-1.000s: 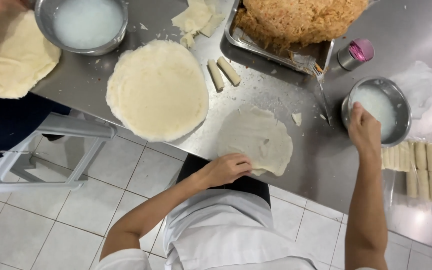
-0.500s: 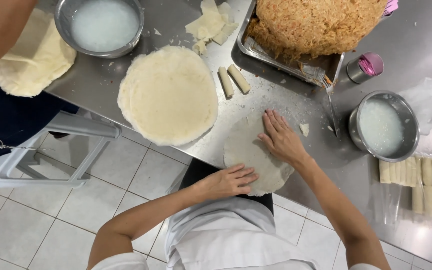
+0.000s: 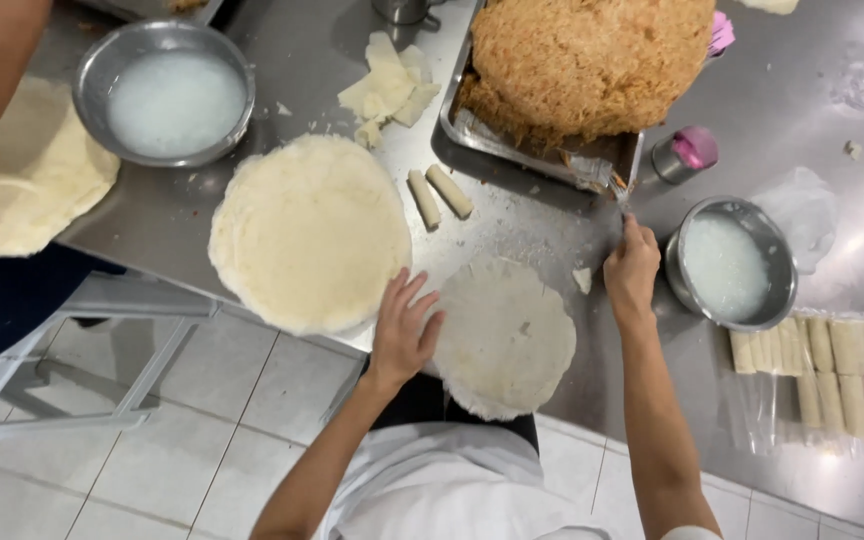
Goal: Rolling thin dough wrappers with a meat-based filling on a stainless steel preparation table in a food production facility.
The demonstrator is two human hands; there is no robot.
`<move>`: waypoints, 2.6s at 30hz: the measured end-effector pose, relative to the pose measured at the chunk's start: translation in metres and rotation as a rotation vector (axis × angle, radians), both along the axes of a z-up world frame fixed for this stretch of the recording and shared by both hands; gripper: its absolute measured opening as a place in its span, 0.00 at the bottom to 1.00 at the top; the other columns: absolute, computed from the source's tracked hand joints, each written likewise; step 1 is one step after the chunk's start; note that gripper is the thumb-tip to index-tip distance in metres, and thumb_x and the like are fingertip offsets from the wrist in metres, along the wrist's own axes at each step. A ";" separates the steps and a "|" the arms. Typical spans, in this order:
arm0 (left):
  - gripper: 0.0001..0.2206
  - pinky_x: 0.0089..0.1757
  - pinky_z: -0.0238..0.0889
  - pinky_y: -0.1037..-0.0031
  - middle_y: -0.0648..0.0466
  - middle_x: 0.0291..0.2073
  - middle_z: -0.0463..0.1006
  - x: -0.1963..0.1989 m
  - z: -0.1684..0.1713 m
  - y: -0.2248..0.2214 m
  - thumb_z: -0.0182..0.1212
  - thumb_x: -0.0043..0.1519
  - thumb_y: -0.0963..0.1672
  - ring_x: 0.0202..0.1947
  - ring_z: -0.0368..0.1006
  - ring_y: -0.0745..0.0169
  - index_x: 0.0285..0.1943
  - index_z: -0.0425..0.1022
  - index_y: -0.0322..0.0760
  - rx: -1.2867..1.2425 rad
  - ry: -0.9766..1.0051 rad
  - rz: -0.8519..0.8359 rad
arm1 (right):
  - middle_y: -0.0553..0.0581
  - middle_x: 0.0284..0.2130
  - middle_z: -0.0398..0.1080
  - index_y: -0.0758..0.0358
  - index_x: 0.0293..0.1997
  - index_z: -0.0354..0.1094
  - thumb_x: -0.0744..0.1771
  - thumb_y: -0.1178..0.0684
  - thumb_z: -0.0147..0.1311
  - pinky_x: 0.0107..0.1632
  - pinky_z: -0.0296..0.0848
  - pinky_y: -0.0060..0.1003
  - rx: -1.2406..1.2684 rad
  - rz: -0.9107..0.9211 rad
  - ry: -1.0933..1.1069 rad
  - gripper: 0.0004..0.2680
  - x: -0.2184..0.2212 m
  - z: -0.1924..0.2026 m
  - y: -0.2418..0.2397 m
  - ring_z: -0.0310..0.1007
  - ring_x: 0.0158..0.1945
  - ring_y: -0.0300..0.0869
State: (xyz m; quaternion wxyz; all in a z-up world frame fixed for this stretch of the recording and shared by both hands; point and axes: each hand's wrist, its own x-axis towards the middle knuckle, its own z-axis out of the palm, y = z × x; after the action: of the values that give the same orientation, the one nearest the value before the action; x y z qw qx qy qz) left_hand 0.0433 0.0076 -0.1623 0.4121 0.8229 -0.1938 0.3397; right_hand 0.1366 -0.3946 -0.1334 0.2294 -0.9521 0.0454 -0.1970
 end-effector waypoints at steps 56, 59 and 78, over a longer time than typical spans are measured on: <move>0.65 0.77 0.30 0.47 0.35 0.84 0.48 -0.032 0.018 -0.021 0.46 0.52 0.76 0.84 0.41 0.39 0.86 0.45 0.27 0.770 0.310 -0.401 | 0.42 0.35 0.84 0.35 0.49 0.85 0.67 0.49 0.60 0.38 0.81 0.37 -0.246 0.209 0.739 0.10 -0.182 0.152 0.127 0.85 0.34 0.43; 0.62 0.77 0.31 0.48 0.36 0.83 0.48 -0.031 0.015 -0.020 0.45 0.55 0.75 0.84 0.42 0.41 0.86 0.46 0.28 0.777 0.298 -0.371 | 0.43 0.30 0.83 0.37 0.47 0.85 0.68 0.49 0.60 0.36 0.79 0.36 -0.244 0.213 0.701 0.08 -0.173 0.148 0.129 0.82 0.28 0.43; 0.07 0.52 0.65 0.59 0.70 0.51 0.78 -0.025 0.002 -0.042 0.72 0.64 0.54 0.53 0.73 0.60 0.42 0.84 0.59 0.155 0.124 -0.317 | 0.76 0.60 0.56 0.78 0.78 0.57 0.70 0.73 0.54 0.68 0.56 0.59 -0.169 0.208 -0.261 0.24 -0.028 0.015 0.047 0.56 0.66 0.69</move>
State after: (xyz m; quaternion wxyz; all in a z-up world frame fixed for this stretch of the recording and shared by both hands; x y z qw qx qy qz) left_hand 0.0187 -0.0344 -0.1605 0.4071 0.8307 -0.3210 0.2032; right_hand 0.1089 -0.3479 -0.1188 0.1718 -0.9339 -0.1001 -0.2972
